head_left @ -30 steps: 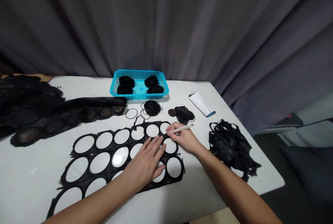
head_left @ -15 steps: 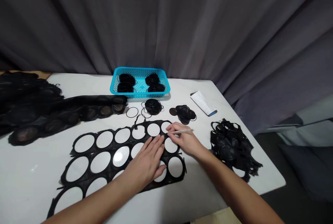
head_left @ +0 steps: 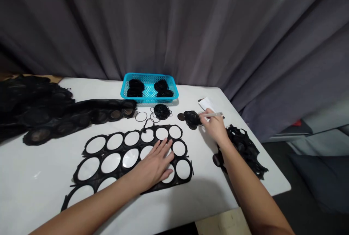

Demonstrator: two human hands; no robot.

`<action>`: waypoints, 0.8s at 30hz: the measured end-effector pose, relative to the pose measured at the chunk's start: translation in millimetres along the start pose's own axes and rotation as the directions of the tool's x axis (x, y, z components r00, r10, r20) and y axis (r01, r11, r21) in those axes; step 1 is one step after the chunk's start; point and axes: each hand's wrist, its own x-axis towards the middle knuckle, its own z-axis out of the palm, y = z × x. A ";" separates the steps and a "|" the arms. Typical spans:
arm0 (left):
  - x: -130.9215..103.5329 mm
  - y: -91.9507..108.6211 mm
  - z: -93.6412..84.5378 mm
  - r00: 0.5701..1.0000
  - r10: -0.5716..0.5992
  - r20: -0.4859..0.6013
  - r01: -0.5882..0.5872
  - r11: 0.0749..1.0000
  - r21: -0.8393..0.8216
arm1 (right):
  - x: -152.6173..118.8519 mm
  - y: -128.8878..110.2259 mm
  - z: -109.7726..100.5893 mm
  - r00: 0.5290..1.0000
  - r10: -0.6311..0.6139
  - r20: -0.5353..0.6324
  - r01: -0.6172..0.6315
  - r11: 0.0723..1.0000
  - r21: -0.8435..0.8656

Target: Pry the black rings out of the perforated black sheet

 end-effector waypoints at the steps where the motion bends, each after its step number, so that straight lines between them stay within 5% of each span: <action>1: -1.2 0.5 -1.7 1.000 0.009 0.013 -0.009 1.000 0.000 | -13.4 -3.2 2.9 0.994 0.015 0.112 -0.030 0.990 0.140; 4: -5.9 2.0 -1.1 0.999 0.028 0.026 -0.028 1.000 0.013 | -57.8 -13.7 18.6 0.932 0.015 0.363 -0.161 0.913 0.375; 8: -11.2 1.9 9.3 0.999 0.036 -0.019 -0.035 0.999 0.037 | -97.6 -19.0 37.0 0.883 0.025 0.469 -0.243 0.880 0.409; 19: -14.7 -0.9 18.6 0.997 0.052 -0.051 -0.048 0.996 0.076 | -105.7 -18.1 43.5 0.882 0.003 0.471 -0.214 0.893 0.395; 22: -15.1 -1.6 18.2 0.997 0.055 -0.050 -0.052 0.997 0.053 | -111.3 -14.6 47.7 0.899 -0.055 0.434 -0.109 0.932 0.345; 24: -15.0 -2.0 17.0 0.997 0.053 -0.047 -0.052 0.998 0.030 | -119.0 -11.0 51.7 0.906 -0.172 0.387 0.071 0.963 0.261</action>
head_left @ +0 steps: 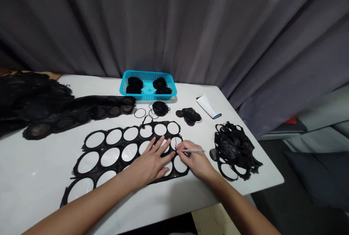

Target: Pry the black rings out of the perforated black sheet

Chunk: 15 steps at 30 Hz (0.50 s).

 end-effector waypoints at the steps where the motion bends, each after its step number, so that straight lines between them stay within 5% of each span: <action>1: 0.1 -0.1 -0.7 1.000 0.000 0.002 0.000 1.000 -0.011 | -2.9 2.1 2.7 0.996 -0.087 0.006 0.087 0.990 -0.109; 5: 0.4 0.3 -2.5 1.000 0.003 0.009 -0.003 1.000 -0.029 | 0.9 10.8 -5.4 0.957 -0.273 0.102 0.288 0.829 -0.479; 7: 0.8 0.1 -3.0 1.000 0.005 0.015 -0.005 1.000 -0.025 | 14.4 15.8 -26.4 0.978 -0.204 -0.034 0.149 0.812 -0.564; 9: 1.1 -0.3 -4.4 1.000 0.006 0.021 -0.006 1.000 -0.023 | 29.4 20.6 -53.6 0.933 -0.121 -0.340 -0.108 0.806 -0.582; 12: 0.2 -0.1 -9.6 1.000 0.015 0.018 -0.014 0.999 -0.033 | 39.2 22.8 -83.7 0.843 -0.024 -0.538 -0.211 0.905 -0.370; 15: -4.8 5.0 -16.5 0.996 0.075 0.042 -0.073 0.997 -0.039 | 26.5 16.0 -82.0 0.887 0.133 -0.443 -0.153 0.988 -0.009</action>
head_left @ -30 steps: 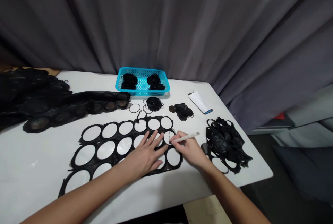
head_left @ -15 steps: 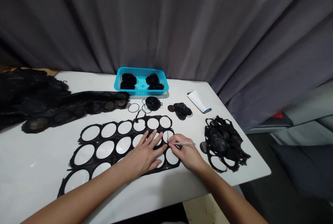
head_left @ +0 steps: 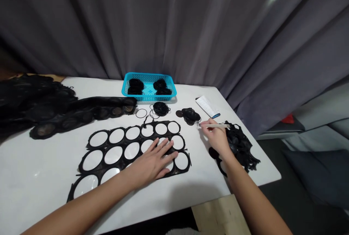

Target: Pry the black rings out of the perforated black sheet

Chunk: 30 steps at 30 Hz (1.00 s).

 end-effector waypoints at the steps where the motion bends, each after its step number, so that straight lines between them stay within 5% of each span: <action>1: -2.4 3.2 -1.3 1.000 0.026 0.015 -0.026 1.000 0.002 | -10.3 -2.8 2.6 0.995 0.049 0.082 -0.058 0.991 0.119; 5: -12.8 16.5 1.2 0.997 0.065 0.041 -0.066 0.998 0.018 | -57.3 -14.7 21.6 0.910 0.150 0.386 -0.321 0.843 0.430; 10: -18.3 21.9 7.3 0.998 0.061 -0.001 -0.061 0.998 -0.007 | -94.6 -20.9 33.7 0.837 0.123 0.533 -0.411 0.784 0.466; 16: -18.2 20.6 7.0 0.998 0.068 -0.007 -0.068 0.995 -0.074 | -113.1 -22.4 35.8 0.865 0.060 0.499 -0.228 0.931 0.285; 26: -20.3 20.5 9.2 0.997 0.061 -0.052 -0.066 0.991 -0.117 | -120.6 -25.1 41.8 0.883 -0.002 0.469 -0.081 0.984 0.158; 30: -20.3 20.6 10.1 0.997 0.070 -0.030 -0.072 0.994 -0.077 | -128.2 -13.3 49.6 0.860 -0.154 0.486 0.201 0.979 -0.044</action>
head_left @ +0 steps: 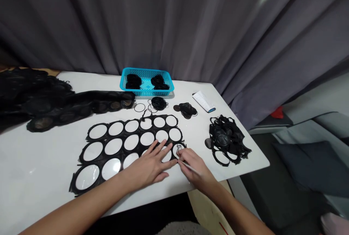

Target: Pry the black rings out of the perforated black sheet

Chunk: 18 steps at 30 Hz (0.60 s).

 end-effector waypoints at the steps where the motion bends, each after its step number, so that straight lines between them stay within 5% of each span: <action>1: 0.0 0.1 0.3 1.000 0.001 0.000 -0.001 1.000 0.000 | 0.8 4.5 -1.3 0.999 -0.048 0.010 0.049 0.995 -0.084; 4: -0.2 0.4 1.0 1.000 0.001 -0.023 -0.001 1.000 -0.021 | 10.7 20.5 -24.0 0.991 -0.056 -0.123 0.028 0.976 -0.214; 6: -0.4 0.6 0.1 1.000 -0.005 -0.028 0.004 1.000 -0.030 | 21.4 29.4 -48.3 0.901 0.041 -0.433 -0.130 0.975 -0.179; 9: -0.4 0.9 -5.5 1.000 0.001 0.002 -0.001 0.998 -0.070 | 35.3 30.5 -72.2 0.795 0.230 -0.561 -0.184 0.973 0.138; 11: 0.7 1.1 -12.6 1.000 -0.022 0.018 0.024 0.990 -0.137 | 39.5 20.9 -71.0 0.845 0.356 -0.399 -0.151 0.875 0.460; 14: 5.3 1.9 -27.6 0.972 -0.232 -0.030 0.208 0.914 -0.348 | 38.9 -2.7 -53.1 0.931 0.364 -0.032 -0.191 0.560 0.806; 18: 15.0 3.1 -48.9 0.869 -0.494 0.012 0.352 0.602 -0.717 | 34.1 -29.6 -35.8 0.949 0.245 0.198 -0.267 0.296 0.917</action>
